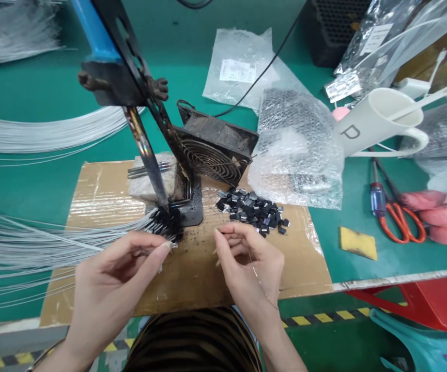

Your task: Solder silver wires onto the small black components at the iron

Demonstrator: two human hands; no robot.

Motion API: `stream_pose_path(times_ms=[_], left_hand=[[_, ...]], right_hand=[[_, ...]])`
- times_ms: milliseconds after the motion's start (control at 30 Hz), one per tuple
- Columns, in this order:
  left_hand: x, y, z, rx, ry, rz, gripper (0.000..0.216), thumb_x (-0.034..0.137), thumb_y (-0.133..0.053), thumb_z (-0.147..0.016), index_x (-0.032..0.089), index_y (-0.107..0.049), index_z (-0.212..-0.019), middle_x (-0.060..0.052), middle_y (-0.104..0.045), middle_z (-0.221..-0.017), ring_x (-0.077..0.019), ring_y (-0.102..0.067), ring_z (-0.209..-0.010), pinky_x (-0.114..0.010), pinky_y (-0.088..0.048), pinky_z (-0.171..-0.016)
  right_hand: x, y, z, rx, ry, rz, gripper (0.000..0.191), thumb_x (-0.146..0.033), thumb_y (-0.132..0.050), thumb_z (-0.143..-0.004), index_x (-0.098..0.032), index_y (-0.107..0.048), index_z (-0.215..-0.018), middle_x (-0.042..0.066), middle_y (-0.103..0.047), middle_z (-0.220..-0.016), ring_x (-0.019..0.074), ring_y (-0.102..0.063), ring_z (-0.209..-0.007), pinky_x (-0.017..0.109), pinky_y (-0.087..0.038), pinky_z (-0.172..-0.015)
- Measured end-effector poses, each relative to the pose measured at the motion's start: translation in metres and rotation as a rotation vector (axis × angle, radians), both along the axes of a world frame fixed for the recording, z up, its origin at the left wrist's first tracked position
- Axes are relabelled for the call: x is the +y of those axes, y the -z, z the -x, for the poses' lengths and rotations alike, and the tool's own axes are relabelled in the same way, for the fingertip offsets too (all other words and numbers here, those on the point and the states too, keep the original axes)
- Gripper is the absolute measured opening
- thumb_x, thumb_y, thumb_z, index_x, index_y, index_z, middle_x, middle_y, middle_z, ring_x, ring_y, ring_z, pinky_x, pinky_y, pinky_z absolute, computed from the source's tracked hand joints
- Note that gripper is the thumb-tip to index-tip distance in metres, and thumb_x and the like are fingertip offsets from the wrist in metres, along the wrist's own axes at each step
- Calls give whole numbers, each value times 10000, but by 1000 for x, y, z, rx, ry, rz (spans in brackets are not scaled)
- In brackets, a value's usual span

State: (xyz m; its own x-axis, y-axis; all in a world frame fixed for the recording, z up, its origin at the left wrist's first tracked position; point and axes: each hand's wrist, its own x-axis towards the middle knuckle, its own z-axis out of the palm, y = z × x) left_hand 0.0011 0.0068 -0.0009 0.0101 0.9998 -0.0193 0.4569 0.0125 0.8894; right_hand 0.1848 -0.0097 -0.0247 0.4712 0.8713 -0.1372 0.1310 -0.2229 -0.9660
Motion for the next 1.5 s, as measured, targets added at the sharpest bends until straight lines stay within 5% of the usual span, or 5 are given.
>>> stream_pose_path(times_ms=[300,767,1333,1500], left_hand=[[5,-4,4,0,23,47,96,274,-716,-929,232,-731,-843,31,-661,-664,-93,-535,-521,-198,-384,-467],[14,-24,-1,-233,70,191,132,194,-735,-891,208,-743,-759,-24,-822,-846,-145,-763,-718,-178,-584,-642],[11,-19,1,-217,75,194,131,177,-721,-922,225,-719,-800,9,-792,-906,-110,-730,-758,-156,-535,-636],[14,-19,-2,-221,66,166,144,145,-712,-915,226,-719,-797,32,-778,-862,-82,-712,-741,-126,-544,-673]], right_hand=[[3,-14,12,338,-114,-70,87,-242,-820,-901,-231,-818,-987,-3,-759,-712,130,-730,-580,213,-651,-556],[8,-15,32,620,-198,1,85,-295,-839,-890,-218,-831,-857,-37,-679,-548,55,-573,-390,121,-517,-395],[2,-12,36,517,-209,-52,47,-295,-795,-939,-272,-824,-911,-56,-649,-617,49,-559,-430,149,-471,-429],[-4,-8,30,227,-290,-155,334,-373,-462,-1112,-309,-767,-1232,-10,-561,-844,91,-517,-596,256,-451,-560]])
